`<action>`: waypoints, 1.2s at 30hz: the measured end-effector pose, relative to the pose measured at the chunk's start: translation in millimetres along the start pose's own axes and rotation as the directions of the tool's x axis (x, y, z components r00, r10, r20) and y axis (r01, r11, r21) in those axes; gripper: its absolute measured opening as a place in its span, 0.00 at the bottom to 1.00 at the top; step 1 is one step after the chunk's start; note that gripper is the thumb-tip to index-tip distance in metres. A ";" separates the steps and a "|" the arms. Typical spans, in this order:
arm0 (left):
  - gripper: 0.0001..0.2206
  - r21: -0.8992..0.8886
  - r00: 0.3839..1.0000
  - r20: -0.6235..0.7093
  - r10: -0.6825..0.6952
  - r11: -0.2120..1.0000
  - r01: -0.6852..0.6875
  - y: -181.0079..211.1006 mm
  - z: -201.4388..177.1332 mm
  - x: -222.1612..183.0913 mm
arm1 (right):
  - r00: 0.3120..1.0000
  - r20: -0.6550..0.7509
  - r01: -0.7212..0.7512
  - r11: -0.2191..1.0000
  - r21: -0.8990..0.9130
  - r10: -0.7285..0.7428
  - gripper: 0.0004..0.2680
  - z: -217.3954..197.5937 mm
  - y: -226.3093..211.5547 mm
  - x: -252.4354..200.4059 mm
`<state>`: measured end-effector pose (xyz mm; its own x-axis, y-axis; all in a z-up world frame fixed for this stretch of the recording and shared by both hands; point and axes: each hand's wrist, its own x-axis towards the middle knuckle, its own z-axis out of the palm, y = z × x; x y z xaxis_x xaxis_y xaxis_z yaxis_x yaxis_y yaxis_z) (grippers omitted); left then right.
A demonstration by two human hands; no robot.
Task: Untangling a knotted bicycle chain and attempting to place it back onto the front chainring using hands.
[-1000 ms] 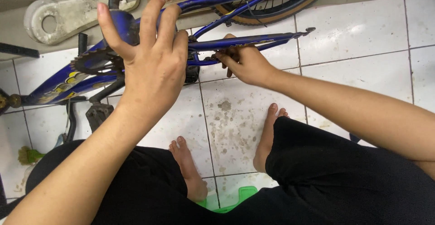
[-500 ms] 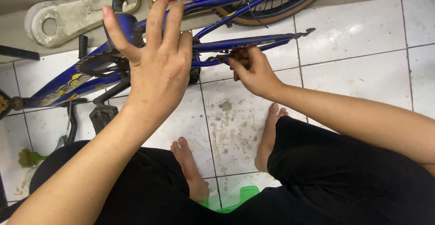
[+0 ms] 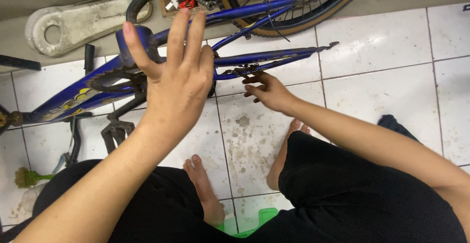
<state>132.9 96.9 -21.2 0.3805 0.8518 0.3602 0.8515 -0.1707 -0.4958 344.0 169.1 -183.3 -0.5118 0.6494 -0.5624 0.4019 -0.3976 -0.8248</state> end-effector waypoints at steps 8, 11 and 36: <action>0.11 0.042 1.000 0.015 0.027 0.999 -0.028 -2.3 1.0 1.0 | 0.935 -0.240 0.275 0.961 0.035 -0.259 0.10 24.8 10.7 9.2; 0.12 0.031 0.999 0.025 0.032 0.999 -0.033 -4.1 0.5 -0.3 | 0.853 -0.232 0.437 0.883 -0.173 -0.468 0.09 14.4 28.0 10.8; 0.08 0.029 0.997 0.041 0.064 0.997 -0.065 -8.0 -7.6 8.2 | 0.998 0.060 0.065 0.394 -0.917 -0.023 0.11 -28.0 32.7 -0.5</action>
<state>132.0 101.5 -8.2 0.4188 0.8587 0.2952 0.8143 -0.2114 -0.5406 378.7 174.0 -208.3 -0.5660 0.6181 -0.5455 0.8213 0.4799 -0.3085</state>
